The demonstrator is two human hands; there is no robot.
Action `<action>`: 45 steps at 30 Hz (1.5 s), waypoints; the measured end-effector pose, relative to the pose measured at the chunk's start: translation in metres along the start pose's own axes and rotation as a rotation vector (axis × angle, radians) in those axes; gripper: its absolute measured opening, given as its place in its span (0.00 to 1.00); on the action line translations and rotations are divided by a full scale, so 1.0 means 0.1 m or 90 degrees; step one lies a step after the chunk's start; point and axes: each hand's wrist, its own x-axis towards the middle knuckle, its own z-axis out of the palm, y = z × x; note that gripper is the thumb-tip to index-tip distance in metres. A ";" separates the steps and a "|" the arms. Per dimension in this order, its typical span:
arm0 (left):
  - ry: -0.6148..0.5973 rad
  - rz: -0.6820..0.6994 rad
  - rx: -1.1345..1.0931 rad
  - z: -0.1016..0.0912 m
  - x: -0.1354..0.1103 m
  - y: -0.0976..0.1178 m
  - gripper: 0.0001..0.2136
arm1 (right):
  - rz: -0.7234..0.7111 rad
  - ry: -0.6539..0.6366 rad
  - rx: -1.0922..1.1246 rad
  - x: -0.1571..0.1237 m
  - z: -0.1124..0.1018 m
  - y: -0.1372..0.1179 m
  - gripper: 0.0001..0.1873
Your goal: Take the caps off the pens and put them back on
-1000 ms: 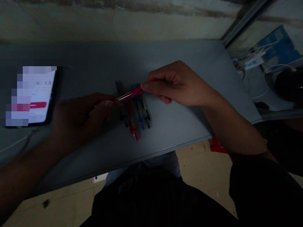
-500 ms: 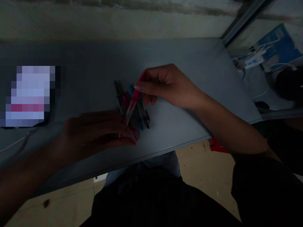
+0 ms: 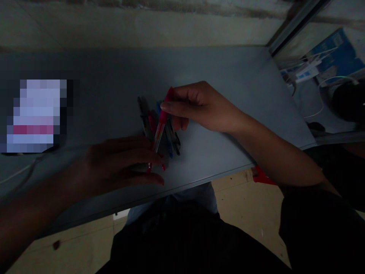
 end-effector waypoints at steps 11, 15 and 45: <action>-0.020 -0.004 -0.025 0.00 -0.03 -0.03 0.08 | -0.019 -0.020 -0.010 0.00 0.00 0.01 0.21; -0.012 -0.013 -0.025 0.01 -0.03 -0.05 0.07 | -0.013 -0.011 -0.015 0.00 0.01 -0.02 0.23; 0.027 -0.043 0.057 -0.01 -0.03 0.04 0.13 | -0.100 -0.087 -0.124 -0.05 0.04 0.09 0.14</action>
